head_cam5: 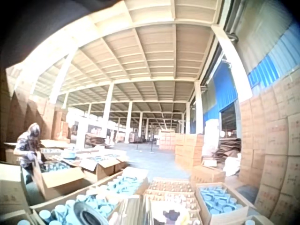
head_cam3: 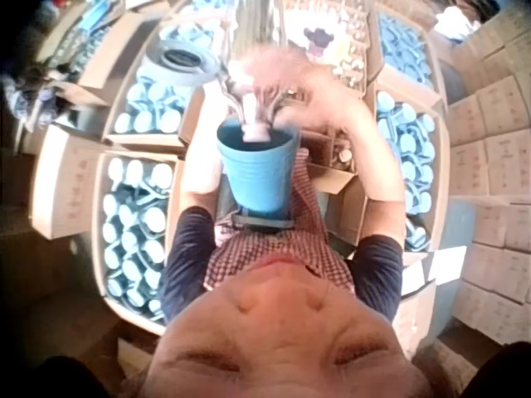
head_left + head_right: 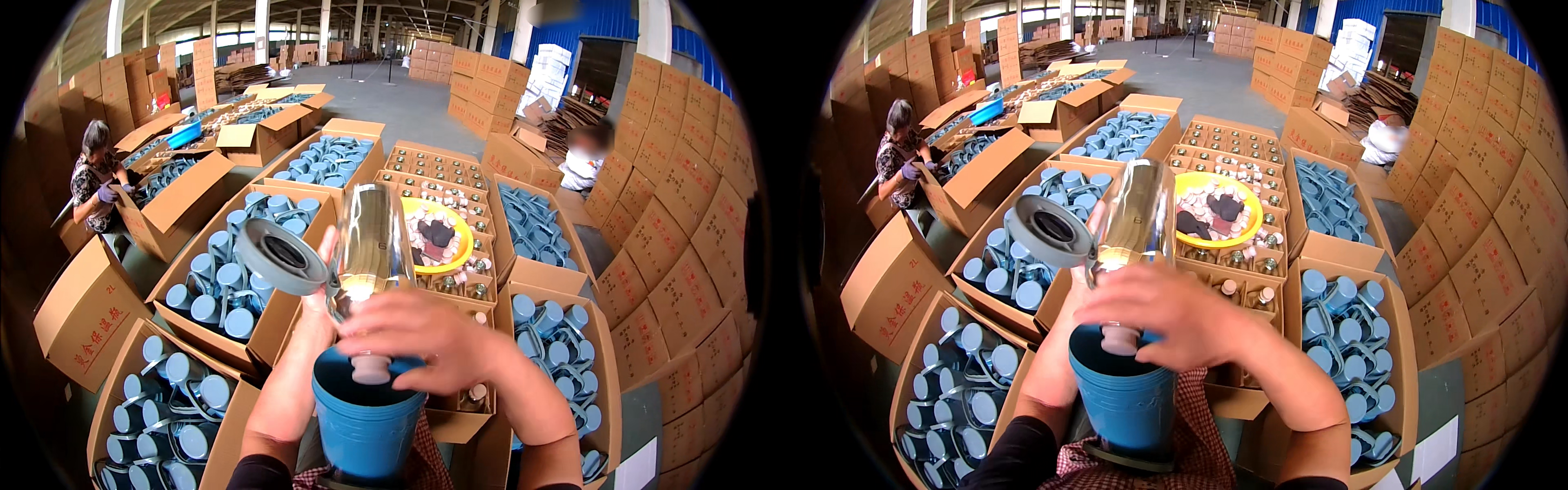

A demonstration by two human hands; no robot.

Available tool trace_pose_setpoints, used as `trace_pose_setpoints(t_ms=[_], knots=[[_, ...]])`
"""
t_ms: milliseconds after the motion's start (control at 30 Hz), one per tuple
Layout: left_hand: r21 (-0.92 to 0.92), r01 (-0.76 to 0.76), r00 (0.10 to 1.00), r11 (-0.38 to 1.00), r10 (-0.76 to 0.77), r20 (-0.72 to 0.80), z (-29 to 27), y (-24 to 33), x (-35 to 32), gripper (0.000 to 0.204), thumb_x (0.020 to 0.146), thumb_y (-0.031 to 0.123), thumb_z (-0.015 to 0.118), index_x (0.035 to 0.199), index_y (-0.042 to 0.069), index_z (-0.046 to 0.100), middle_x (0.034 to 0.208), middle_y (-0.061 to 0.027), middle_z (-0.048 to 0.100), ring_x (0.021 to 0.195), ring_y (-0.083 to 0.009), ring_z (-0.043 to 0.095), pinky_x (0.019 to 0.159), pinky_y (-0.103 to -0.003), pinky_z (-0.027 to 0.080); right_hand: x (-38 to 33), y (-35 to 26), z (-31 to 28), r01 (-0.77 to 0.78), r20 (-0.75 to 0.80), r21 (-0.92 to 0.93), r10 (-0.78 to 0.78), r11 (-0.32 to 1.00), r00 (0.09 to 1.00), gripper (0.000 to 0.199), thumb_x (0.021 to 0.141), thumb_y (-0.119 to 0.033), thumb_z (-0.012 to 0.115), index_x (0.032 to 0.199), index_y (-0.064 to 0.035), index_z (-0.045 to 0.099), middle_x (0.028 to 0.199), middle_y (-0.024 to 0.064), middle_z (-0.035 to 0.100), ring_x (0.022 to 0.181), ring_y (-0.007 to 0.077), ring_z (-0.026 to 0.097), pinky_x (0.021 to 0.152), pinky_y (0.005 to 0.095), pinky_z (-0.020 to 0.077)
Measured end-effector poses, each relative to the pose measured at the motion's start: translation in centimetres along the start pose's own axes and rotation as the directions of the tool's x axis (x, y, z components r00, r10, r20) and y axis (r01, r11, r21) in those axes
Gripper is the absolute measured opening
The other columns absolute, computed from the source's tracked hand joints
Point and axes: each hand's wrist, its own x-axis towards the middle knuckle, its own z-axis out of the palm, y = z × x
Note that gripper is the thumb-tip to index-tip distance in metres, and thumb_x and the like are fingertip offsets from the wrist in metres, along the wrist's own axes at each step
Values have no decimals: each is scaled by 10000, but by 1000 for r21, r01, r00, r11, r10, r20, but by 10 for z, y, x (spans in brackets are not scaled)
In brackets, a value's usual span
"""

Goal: The person assembles blue plastic cups by inserting a metal inner liner into the cup body and securing it with a lid. The person works in a warehouse setting, picking up components from cardboard boxes and placing the finished cups into a designated box.

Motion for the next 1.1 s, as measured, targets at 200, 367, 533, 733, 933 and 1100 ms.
trace_pose_setpoints(t_ms=[200, 367, 533, 733, 933, 1100], knots=[[245, -109, 993, 963, 92, 80, -2, 23, -17, 463, 896, 381, 537, 1197, 30, 542, 1220, -158, 575, 1094, -249, 554, 975, -381, 403, -12, 74, 4, -135, -522, 716, 654, 685, 547, 738, 865, -361, 546, 1443, -14, 248, 1378, 154, 434, 1269, 230, 430, 1040, 358, 346], [274, -436, 866, 857, 315, 389, -11, 10, -74, 181, 877, 157, 565, 805, -6, 597, 1362, -247, 437, 1339, -397, 301, 1111, -519, 197, -32, 44, 37, -75, -387, 795, 599, 601, 701, 794, 696, -214, 595, 1408, 6, 319, 1439, 168, 363, 1337, 266, 360, 1067, 348, 325], [281, -281, 891, 917, 141, 431, -37, 21, -85, 326, 903, 357, 551, 824, 44, 599, 1492, -261, 211, 1400, -410, 156, 1055, -631, 225, -47, 28, 39, -397, 232, 862, 451, 314, 862, 647, 653, -50, 682, 1273, 34, 517, 1343, 163, 504, 1296, 268, 422, 1103, 383, 283], [119, 32, 999, 992, -29, -29, -48, 41, -84, 427, 924, 354, 504, 1205, 33, 532, 1282, -168, 532, 1200, -328, 505, 945, -519, 448, -24, 16, 39, -567, 369, 475, 433, 672, 822, 371, 636, -173, 771, 980, -55, 696, 942, 96, 680, 908, 200, 641, 817, 312, 487], [587, -555, 671, 589, 734, -102, -35, 56, -79, 284, 867, 86, 571, 1127, -24, 545, 1025, -119, 622, 946, -210, 618, 865, -370, 505, -21, 7, 43, -572, 278, 445, 501, 689, 820, 216, 659, -192, 757, 816, -54, 701, 790, 45, 665, 762, 146, 651, 674, 270, 496], [730, -667, 562, -146, 544, 623, -21, 38, -100, 580, 692, 471, 762, 982, -15, 629, 819, -76, 625, 690, -161, 574, 614, -279, 455, -55, 32, 81, -145, -326, 875, 784, 461, 528, 335, 907, -268, 533, 1072, 20, 571, 1145, 190, 610, 1043, 242, 586, 939, 386, 447]])
